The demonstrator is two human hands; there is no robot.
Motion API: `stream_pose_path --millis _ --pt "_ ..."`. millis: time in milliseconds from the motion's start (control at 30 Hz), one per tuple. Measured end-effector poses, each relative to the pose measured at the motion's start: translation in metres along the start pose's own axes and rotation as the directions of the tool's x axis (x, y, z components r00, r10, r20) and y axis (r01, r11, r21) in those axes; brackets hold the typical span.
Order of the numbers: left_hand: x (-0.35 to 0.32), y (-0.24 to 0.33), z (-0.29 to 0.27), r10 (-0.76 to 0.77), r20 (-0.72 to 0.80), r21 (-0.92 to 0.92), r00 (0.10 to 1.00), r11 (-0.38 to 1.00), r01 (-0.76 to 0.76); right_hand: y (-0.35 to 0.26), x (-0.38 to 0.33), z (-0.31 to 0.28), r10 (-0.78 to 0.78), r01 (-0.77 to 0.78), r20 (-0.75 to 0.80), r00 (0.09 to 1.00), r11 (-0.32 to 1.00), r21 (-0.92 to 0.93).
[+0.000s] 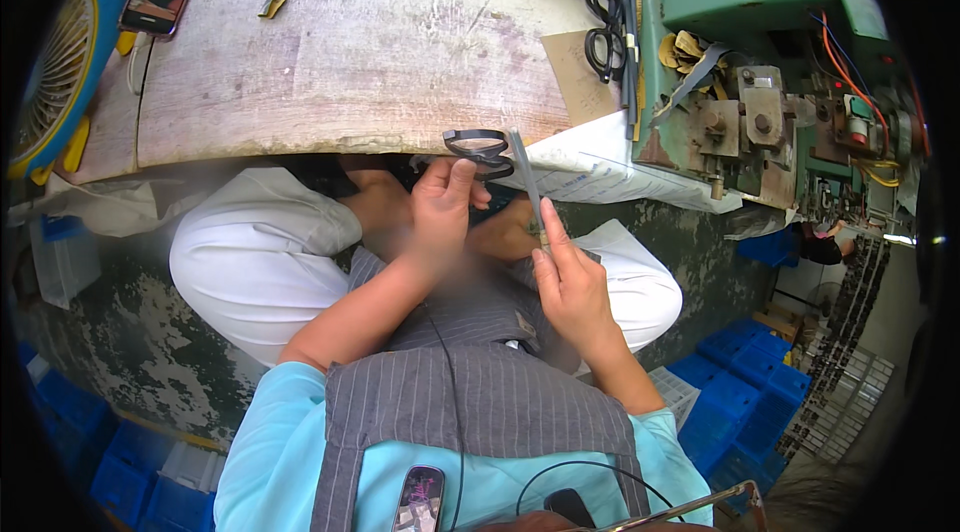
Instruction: The person sits on the floor and uses a metal file to smooth the edges of eyeglass frames. They handle several frames one by one, filing different parts of the rims, then place them on the table. Later, they retrieve a notebook and pen, flip through pages, and write entries.
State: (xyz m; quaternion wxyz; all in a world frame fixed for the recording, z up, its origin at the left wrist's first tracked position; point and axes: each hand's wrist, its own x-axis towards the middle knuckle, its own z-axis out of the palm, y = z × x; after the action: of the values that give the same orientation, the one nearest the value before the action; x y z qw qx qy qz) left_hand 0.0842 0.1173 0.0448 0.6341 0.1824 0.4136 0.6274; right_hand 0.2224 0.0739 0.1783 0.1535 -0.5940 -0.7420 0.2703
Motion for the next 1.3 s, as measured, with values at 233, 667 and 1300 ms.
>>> stream_pose_path --millis 233,667,1300 --pt "-0.004 0.001 0.009 0.032 -0.057 0.044 0.998 0.999 -0.029 -0.021 0.001 -0.008 -0.071 0.077 0.07 0.995 0.993 -0.087" --pt "-0.001 -0.004 0.011 0.197 -0.103 0.346 0.975 0.926 -0.15 -0.016 0.034 0.023 -0.119 0.125 0.041 0.992 0.897 -0.424" --pt "0.003 -0.006 0.017 0.193 -0.135 0.16 0.972 0.972 -0.171 -0.027 0.014 0.02 -0.183 0.177 0.014 0.983 0.921 -0.347"
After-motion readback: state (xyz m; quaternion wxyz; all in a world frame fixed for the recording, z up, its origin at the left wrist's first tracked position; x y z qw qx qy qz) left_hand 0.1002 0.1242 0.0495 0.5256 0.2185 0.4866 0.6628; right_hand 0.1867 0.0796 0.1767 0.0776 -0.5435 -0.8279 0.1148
